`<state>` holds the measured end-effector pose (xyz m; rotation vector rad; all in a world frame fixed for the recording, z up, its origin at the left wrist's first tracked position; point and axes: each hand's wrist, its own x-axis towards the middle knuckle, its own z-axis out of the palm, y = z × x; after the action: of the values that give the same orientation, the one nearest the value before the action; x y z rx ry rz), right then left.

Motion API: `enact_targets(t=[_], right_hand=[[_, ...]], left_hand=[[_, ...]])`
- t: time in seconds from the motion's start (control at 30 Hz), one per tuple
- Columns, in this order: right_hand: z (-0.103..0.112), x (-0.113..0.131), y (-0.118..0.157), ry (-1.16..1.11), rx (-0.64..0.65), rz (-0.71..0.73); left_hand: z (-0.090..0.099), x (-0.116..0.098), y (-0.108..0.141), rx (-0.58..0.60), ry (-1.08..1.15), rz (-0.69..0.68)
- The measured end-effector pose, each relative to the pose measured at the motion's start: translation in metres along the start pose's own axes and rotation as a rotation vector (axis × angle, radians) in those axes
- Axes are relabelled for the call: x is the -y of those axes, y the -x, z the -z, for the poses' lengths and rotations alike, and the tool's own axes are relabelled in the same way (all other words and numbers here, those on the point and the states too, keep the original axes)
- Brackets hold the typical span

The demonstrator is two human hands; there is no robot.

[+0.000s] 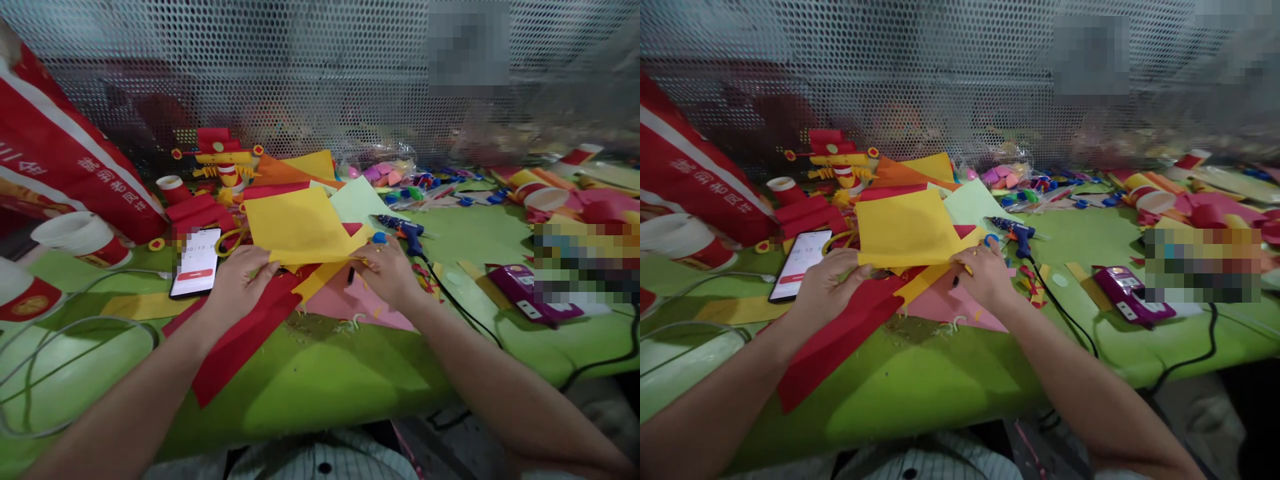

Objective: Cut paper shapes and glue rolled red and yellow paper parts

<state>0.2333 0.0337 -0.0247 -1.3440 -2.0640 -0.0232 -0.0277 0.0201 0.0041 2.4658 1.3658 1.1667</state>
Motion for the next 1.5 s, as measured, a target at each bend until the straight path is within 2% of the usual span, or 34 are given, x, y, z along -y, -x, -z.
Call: enact_targets(t=[0.17,0.27,0.37,0.4,0.47,0.5,0.57,0.63,0.67,0.7,0.77,0.83,0.93,1.03,1.17,1.27,1.33,1.5], right_hand=[[0.009,-0.020,-0.010,-0.119,-0.224,-0.263],[0.013,-0.030,-0.013,-0.251,-0.324,-0.420],[0.016,-0.033,-0.013,-0.314,-0.358,-0.503],[0.017,-0.032,-0.013,-0.305,-0.363,-0.490],[0.019,-0.026,-0.010,-0.238,-0.409,-0.400],[0.020,-0.020,-0.007,-0.192,-0.445,-0.337],[0.022,-0.007,-0.001,-0.108,-0.496,-0.192],[0.024,0.008,0.006,-0.063,-0.439,-0.032],[0.024,0.014,0.010,-0.043,-0.363,0.054],[0.023,0.020,0.013,-0.014,-0.272,0.149],[0.020,0.025,0.016,0.071,-0.130,0.268],[0.016,0.021,0.015,0.158,-0.063,0.258],[0.011,0.008,0.010,0.145,0.004,0.110],[0.010,-0.004,0.005,-0.106,0.055,0.013],[0.014,-0.019,0.001,-0.491,0.005,-0.076],[0.017,-0.032,-0.001,-0.606,0.077,-0.117],[0.020,-0.038,-0.002,-0.511,0.177,-0.106],[0.025,-0.034,-0.002,-0.030,0.359,0.061]], left_hand=[[0.008,0.008,-0.004,-0.253,0.010,0.267],[0.010,0.018,-0.007,-0.397,0.162,0.394],[0.010,0.024,-0.008,-0.430,0.348,0.437],[0.010,0.024,-0.008,-0.413,0.356,0.438],[0.011,0.018,-0.005,-0.366,0.225,0.372],[0.011,0.013,-0.003,-0.339,0.104,0.291],[0.009,0.000,0.002,-0.281,-0.163,0.037],[0.004,-0.012,0.008,-0.182,-0.287,-0.231],[0.000,-0.017,0.011,-0.135,-0.312,-0.336],[-0.004,-0.020,0.014,-0.101,-0.317,-0.401],[-0.011,-0.023,0.018,-0.073,-0.314,-0.441],[-0.016,-0.021,0.019,-0.074,-0.298,-0.429],[-0.016,-0.015,0.017,-0.091,-0.267,-0.403],[-0.010,-0.008,0.012,-0.026,-0.254,-0.406],[0.003,0.009,0.002,0.181,-0.313,-0.338],[0.011,0.016,-0.002,0.264,-0.378,-0.277],[0.014,0.012,-0.003,0.337,-0.424,-0.263],[0.014,-0.018,0.004,0.540,-0.518,-0.235]])
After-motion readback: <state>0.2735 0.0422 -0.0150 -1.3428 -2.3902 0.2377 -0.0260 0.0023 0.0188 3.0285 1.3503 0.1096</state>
